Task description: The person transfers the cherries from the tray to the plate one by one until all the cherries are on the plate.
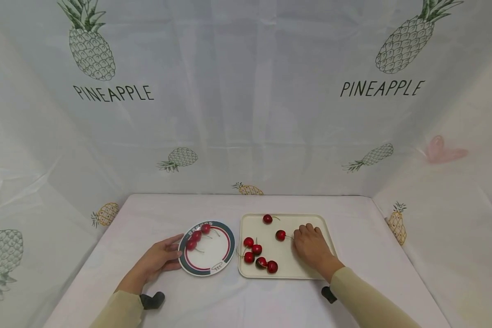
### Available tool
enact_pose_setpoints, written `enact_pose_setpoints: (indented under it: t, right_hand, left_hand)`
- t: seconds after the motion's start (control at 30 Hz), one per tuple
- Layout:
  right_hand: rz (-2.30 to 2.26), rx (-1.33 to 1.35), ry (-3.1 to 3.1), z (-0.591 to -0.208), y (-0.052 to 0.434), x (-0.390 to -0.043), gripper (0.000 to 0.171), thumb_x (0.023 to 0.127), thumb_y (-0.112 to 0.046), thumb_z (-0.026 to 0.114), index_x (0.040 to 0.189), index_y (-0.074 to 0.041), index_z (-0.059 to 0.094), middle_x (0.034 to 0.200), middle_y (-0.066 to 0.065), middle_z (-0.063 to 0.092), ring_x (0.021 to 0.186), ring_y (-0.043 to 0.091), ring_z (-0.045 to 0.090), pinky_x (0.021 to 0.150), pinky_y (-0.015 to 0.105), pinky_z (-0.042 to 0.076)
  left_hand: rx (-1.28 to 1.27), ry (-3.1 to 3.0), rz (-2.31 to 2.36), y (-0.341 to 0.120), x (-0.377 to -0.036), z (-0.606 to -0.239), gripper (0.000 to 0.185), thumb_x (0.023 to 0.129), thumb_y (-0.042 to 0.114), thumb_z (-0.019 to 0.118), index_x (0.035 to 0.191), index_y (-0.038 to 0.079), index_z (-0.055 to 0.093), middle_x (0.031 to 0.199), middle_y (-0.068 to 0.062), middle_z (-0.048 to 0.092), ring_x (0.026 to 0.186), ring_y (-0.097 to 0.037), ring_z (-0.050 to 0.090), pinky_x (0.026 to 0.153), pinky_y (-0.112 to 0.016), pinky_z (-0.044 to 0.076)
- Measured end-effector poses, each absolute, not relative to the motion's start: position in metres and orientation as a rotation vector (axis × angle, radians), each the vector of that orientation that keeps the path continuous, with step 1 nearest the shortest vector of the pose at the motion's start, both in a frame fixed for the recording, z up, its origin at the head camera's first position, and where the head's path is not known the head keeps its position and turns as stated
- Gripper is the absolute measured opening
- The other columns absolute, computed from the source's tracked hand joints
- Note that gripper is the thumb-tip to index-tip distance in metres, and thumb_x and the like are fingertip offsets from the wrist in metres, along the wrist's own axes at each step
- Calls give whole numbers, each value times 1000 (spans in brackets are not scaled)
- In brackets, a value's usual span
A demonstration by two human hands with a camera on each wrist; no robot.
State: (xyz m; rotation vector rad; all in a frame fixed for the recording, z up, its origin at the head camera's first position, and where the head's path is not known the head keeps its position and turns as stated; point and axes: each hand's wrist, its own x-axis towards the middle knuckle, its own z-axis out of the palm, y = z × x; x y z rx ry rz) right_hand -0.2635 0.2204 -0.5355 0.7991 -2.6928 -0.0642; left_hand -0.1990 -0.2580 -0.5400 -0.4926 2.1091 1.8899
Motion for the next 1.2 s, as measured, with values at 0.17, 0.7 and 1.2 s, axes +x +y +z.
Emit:
enact_pose_setpoints:
  t: [0.17, 0.7, 1.2]
  right_hand:
    - [-42, 807, -2629, -536, 220, -266, 23, 93, -8, 73, 79, -9, 54, 74, 1, 42, 74, 22, 39, 64, 32, 33]
    - [-39, 865, -2511, -531, 207, -279, 24, 95, -14, 71, 83, -8, 52, 76, 2, 41, 74, 23, 40, 66, 34, 37]
    - [-55, 935, -2460, -519, 173, -282, 25, 96, -15, 70, 80, -9, 51, 74, 1, 40, 73, 21, 36, 65, 31, 31]
  left_hand:
    - [-493, 2111, 1889, -258, -199, -541, 64, 100, -2, 66, 159, 16, 49, 133, -21, 65, 86, -23, 73, 79, -40, 67]
    - [-503, 2130, 1879, -258, -200, -542, 62, 100, -1, 66, 158, 16, 50, 131, -20, 65, 86, -23, 72, 78, -40, 67]
    - [-447, 2135, 1909, -260, -200, -543, 64, 99, -4, 66, 158, 11, 48, 127, -21, 65, 87, -22, 73, 76, -42, 68]
